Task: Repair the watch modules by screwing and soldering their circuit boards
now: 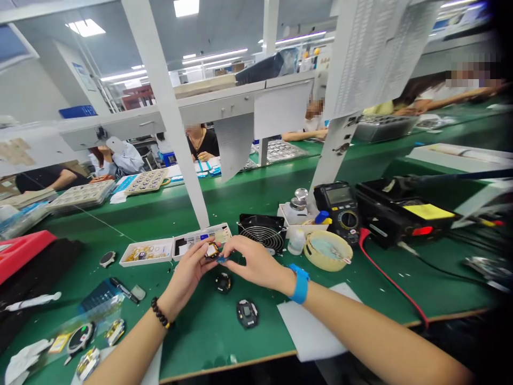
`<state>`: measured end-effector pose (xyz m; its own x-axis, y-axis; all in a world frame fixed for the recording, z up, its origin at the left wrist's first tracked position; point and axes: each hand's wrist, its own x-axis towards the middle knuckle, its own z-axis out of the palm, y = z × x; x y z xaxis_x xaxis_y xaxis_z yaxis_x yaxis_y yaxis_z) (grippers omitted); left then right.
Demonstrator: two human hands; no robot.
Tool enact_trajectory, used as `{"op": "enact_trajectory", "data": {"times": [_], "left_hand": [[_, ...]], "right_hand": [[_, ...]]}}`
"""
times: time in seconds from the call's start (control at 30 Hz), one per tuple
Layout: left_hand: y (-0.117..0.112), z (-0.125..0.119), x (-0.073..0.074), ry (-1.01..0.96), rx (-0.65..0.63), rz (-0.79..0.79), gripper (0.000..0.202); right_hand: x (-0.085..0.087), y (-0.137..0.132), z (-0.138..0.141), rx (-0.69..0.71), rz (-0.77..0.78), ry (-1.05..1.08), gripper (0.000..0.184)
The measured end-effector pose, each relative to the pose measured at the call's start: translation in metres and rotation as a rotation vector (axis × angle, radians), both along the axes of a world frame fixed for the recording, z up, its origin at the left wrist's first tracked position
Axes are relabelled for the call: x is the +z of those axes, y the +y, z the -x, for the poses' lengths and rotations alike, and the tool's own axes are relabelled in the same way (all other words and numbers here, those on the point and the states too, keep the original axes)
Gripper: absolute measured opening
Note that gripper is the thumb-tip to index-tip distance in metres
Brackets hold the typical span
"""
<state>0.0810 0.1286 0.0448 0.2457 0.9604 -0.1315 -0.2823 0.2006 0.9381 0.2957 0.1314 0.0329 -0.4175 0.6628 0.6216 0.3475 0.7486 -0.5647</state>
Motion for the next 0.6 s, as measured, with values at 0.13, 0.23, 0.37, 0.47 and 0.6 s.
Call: {"op": "enact_trajectory", "data": {"times": [0.13,0.23,0.37,0.47,0.6], "left_hand": [[0.002,0.003,-0.001,0.009,0.082,-0.043,0.057],[0.001,0.002,-0.003,0.026,0.074,-0.073,0.06],[0.003,-0.001,-0.006,0.074,0.077,-0.13,0.068],[0.004,0.005,-0.006,0.15,0.133,-0.184,0.067],[-0.003,0.012,-0.003,0.246,0.117,-0.218,0.066]], "right_hand": [[-0.003,0.004,-0.003,-0.008,-0.149,-0.055,0.012],[-0.005,0.004,-0.003,-0.021,-0.199,-0.07,0.015],[-0.006,0.004,-0.003,-0.005,-0.205,-0.049,0.015],[-0.006,0.007,-0.003,0.017,-0.2,-0.034,0.013],[-0.002,0.002,0.001,-0.048,-0.184,-0.058,0.009]]}}
